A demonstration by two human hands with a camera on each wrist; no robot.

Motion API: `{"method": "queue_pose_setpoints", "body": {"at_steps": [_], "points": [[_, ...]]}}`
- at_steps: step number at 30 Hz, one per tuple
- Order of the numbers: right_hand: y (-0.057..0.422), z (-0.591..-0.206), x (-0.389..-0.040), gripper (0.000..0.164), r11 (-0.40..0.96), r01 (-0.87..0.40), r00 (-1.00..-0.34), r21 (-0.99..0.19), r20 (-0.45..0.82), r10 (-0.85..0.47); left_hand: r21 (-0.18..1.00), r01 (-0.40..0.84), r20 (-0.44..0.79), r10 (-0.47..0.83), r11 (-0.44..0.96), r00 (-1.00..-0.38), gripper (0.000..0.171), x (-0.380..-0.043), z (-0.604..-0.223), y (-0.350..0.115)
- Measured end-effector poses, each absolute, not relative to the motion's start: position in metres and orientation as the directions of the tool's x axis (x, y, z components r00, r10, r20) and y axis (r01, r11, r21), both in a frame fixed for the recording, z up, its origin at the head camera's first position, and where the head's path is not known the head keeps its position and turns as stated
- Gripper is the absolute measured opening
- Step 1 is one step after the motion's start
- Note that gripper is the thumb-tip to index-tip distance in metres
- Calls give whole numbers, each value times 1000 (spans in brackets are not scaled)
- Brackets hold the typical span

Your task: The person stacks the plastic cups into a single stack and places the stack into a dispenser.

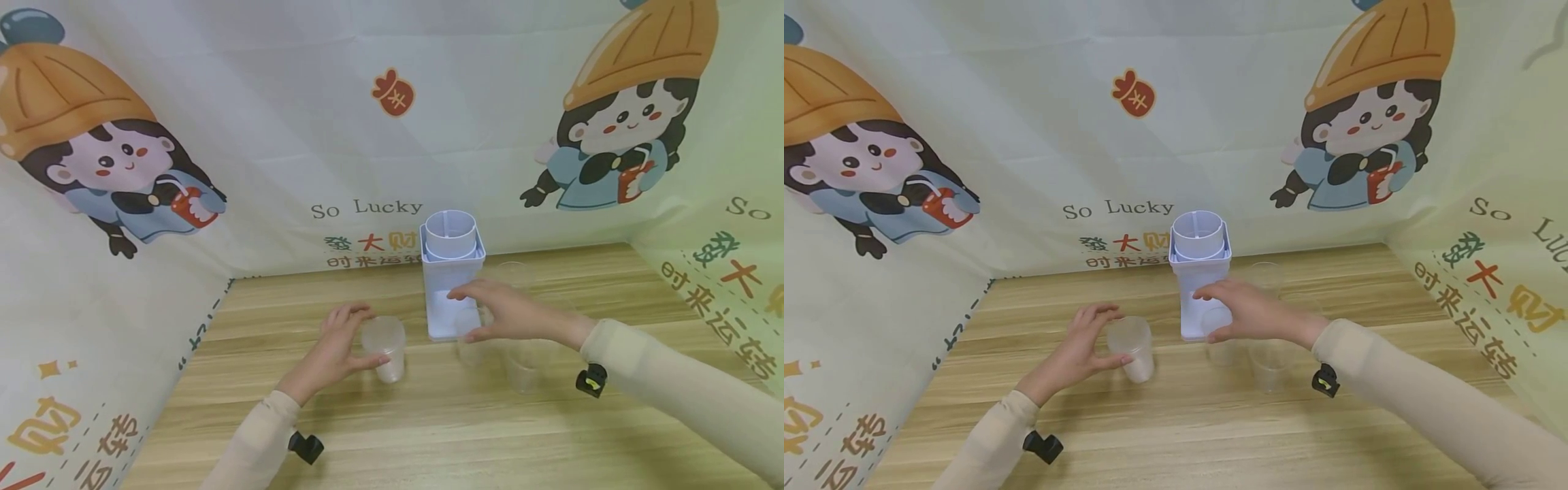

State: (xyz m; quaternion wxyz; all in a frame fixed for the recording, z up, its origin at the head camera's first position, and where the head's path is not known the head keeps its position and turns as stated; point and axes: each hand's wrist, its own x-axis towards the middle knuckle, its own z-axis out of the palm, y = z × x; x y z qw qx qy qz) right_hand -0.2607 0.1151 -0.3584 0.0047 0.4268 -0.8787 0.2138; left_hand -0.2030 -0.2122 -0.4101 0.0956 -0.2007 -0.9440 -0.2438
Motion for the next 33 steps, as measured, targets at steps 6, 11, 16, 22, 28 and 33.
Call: {"method": "queue_pose_setpoints", "body": {"at_steps": [6, 11, 16, 22, 28, 33], "points": [[128, -363, -264, 69, 591, -722, -665, -359, 128, -736, 423, 446, 308, 337, 789, -890, 77, -205, -412, -213], [134, -367, -267, 70, 597, -715, -671, -365, 119, -732, 408, 456, 330, 338, 791, -881, 73, -204, -412, -212], [136, -369, -267, 70, 602, -712, -675, -363, 115, -729, 416, 452, 330, 333, 789, -883, 72, -204, -412, -211], [136, -374, -269, 70, 609, -715, -674, -342, 109, -731, 412, 458, 336, 335, 788, -880, 71, -205, -414, -211], [136, -375, -270, 70, 613, -714, -676, -337, 104, -730, 409, 459, 339, 336, 788, -879, 71, -206, -416, -212], [134, -375, -269, 71, 625, -706, -684, -335, 94, -723, 422, 449, 324, 332, 787, -886, 72, -206, -416, -212]]}}
